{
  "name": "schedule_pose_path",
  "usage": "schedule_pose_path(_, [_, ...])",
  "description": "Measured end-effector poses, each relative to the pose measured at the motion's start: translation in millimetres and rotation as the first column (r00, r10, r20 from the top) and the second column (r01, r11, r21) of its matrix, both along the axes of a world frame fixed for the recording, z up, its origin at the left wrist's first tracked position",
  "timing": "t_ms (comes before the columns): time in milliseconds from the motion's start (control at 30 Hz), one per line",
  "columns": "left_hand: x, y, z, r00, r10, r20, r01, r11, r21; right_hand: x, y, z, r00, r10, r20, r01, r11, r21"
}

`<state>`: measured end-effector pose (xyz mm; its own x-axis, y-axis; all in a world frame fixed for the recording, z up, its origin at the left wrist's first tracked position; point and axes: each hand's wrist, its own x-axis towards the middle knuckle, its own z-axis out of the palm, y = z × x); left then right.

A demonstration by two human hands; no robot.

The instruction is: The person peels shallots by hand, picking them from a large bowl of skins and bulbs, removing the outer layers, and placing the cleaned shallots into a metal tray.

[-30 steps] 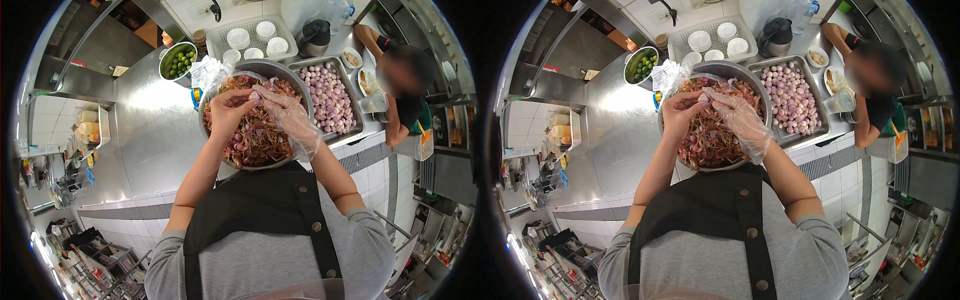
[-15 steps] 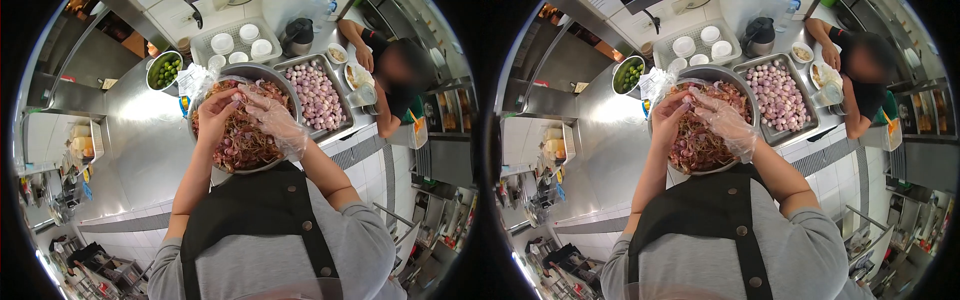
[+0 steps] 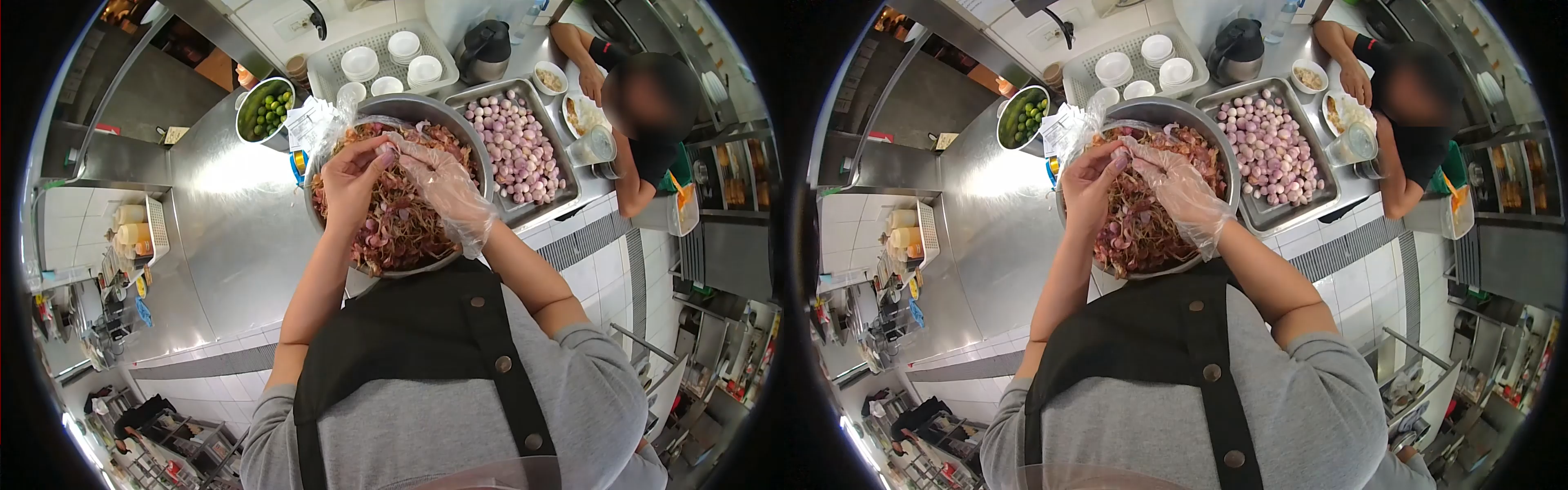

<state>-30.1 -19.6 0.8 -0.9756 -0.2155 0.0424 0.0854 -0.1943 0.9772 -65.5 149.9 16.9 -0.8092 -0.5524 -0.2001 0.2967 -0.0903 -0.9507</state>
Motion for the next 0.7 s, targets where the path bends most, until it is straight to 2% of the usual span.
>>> schedule_pose_path(33, [-1,1,-3,1.000,0.017,-0.026,-0.018,1.000,-0.011,-3,-2,-7,0.984,-0.010,-0.179,0.016,0.999,0.035])
schedule_pose_path(67, [-2,0,-5,1.000,0.019,-0.025,-0.019,1.000,-0.011,-6,-2,-12,0.984,-0.009,-0.177,0.015,0.999,0.035])
schedule_pose_path(133, [-3,-1,-7,0.999,0.010,-0.051,-0.011,1.000,-0.020,-6,-4,-10,0.997,-0.057,-0.057,0.053,0.997,-0.063])
schedule_pose_path(167, [-2,0,-7,0.999,0.013,-0.048,-0.014,1.000,-0.021,-7,-2,-7,0.997,-0.054,-0.055,0.051,0.997,-0.064])
schedule_pose_path(233, [-2,1,-6,0.999,0.012,-0.037,-0.012,1.000,-0.002,-8,2,11,0.990,-0.052,0.132,0.039,0.994,0.103])
schedule_pose_path(267, [-3,2,-5,0.999,0.016,-0.037,-0.016,1.000,-0.003,-9,1,-2,0.996,-0.066,-0.066,0.069,0.997,0.042])
schedule_pose_path(300, [-4,3,-5,0.999,0.025,-0.032,-0.025,0.999,0.021,-9,2,-1,0.996,-0.062,-0.064,0.065,0.997,0.042])
schedule_pose_path(367, [-5,4,-3,0.999,0.043,-0.027,-0.042,0.998,0.042,-9,4,3,0.962,0.015,-0.273,0.015,0.994,0.105])
schedule_pose_path(400, [-4,5,-2,0.999,0.040,-0.034,-0.037,0.996,0.077,-7,3,2,0.962,0.024,-0.271,0.004,0.995,0.103])
schedule_pose_path(467, [-3,7,3,0.998,0.057,-0.038,-0.051,0.988,0.142,-4,-1,3,0.998,-0.056,-0.041,0.054,0.997,-0.052])
schedule_pose_path(633, [-4,2,-1,0.997,0.060,-0.039,-0.056,0.993,0.104,-7,-4,4,0.998,-0.061,0.022,0.062,0.996,-0.065])
schedule_pose_path(700, [-3,3,-1,0.998,0.056,-0.027,-0.050,0.983,0.175,-8,-3,2,0.995,-0.089,0.048,0.091,0.995,-0.034])
